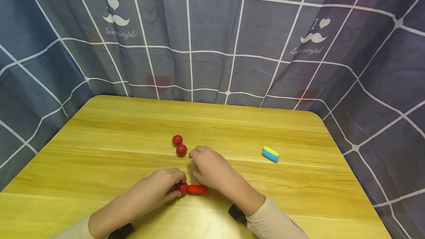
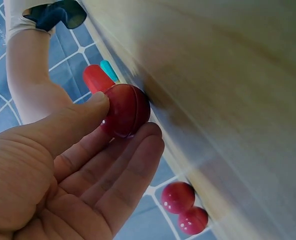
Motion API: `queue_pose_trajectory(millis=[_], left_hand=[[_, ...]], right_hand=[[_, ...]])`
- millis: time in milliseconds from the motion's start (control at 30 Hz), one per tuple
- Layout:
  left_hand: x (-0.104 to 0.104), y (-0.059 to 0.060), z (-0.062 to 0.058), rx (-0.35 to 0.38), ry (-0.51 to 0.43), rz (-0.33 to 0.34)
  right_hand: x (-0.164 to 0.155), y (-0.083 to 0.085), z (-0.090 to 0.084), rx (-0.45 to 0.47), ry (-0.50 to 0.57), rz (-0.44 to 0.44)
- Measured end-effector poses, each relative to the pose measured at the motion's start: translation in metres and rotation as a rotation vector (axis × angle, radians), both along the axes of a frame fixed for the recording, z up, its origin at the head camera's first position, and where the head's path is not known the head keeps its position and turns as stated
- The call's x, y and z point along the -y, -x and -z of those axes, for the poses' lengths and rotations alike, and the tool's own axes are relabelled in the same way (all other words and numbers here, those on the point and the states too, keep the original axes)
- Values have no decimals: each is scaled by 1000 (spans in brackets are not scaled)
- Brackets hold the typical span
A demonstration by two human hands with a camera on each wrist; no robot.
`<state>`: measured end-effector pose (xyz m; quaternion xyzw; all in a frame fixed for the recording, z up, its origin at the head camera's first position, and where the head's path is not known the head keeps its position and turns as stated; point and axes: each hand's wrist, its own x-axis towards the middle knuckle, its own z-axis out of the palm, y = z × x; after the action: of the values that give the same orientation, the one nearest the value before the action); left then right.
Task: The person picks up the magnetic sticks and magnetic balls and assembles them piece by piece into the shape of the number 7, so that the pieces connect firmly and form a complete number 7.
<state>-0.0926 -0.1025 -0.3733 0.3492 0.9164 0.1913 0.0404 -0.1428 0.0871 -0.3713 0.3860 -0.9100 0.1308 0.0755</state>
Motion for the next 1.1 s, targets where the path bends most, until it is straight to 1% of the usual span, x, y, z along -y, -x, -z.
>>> queue_pose_trajectory(millis=[167,333,533,833,1100], left_hand=[[-2,1,-1,9,6,2],[-2,2,-2,15,9,3],[-3,2,-2,14,5,11],[-2,2,-2,27,9,-1],[0,1,-2,26,17,-15]], right_hand=[[6,12,3,-21,-15,3],[14,21,5,-27,-11,-30],[22,29,6,-27,-39,-53],[28,34,9,6,-46,-68],[25,34,9,12,-99,-47]])
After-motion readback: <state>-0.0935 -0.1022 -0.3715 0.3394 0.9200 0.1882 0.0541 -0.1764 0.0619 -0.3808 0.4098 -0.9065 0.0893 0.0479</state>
